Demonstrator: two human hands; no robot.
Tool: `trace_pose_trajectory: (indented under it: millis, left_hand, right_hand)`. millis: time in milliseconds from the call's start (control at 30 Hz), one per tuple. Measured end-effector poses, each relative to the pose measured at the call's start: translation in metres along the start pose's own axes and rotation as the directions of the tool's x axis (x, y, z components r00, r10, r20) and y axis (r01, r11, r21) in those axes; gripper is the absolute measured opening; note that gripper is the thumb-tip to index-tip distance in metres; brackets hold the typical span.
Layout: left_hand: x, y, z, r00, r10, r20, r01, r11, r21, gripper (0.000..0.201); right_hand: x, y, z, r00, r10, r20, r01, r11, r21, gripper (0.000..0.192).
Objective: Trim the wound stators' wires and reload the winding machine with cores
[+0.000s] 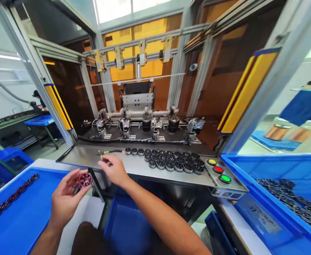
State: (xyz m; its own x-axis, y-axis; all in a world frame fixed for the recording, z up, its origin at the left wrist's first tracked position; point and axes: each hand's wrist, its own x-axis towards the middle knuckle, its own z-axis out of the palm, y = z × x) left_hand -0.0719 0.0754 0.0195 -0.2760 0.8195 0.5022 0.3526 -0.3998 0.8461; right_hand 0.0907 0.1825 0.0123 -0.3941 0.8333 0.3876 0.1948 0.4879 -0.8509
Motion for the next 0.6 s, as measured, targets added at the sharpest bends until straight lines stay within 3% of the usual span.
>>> trace_pose_trajectory:
  millis: [100, 233, 300, 400, 533, 600]
  left_hand:
    - [-0.052, 0.011, 0.004, 0.989, 0.145, 0.035, -0.146, 0.989, 0.031, 0.054]
    - [-0.077, 0.016, 0.012, 0.956, 0.236, 0.174, -0.238, 0.971, -0.007, 0.063]
    - [-0.078, 0.017, 0.018, 0.94, 0.253, 0.229, -0.25, 0.967, -0.043, 0.065]
    - [-0.077, 0.018, 0.027, 0.939, 0.239, 0.245, -0.221, 0.97, -0.1, 0.064]
    - [-0.083, 0.023, 0.031, 0.951, 0.175, 0.256, -0.128, 0.974, -0.187, 0.063]
    - [-0.087, 0.027, 0.031, 0.957, 0.131, 0.259, -0.068, 0.969, -0.239, 0.064]
  right_hand:
    - [-0.077, -0.018, -0.012, 0.992, 0.082, 0.093, -0.102, 0.967, 0.232, 0.047]
    - [-0.143, -0.04, -0.023, 0.951, 0.242, 0.19, -0.304, 0.834, 0.46, 0.054]
    - [-0.153, -0.044, -0.025, 0.921, 0.317, 0.226, -0.389, 0.722, 0.572, 0.051]
    - [-0.155, -0.042, -0.024, 0.906, 0.344, 0.248, -0.415, 0.597, 0.686, 0.043]
    - [-0.155, -0.03, -0.024, 0.912, 0.223, 0.344, -0.407, 0.397, 0.822, 0.037]
    - [-0.154, -0.02, -0.029, 0.888, 0.11, 0.446, -0.455, 0.339, 0.823, 0.042]
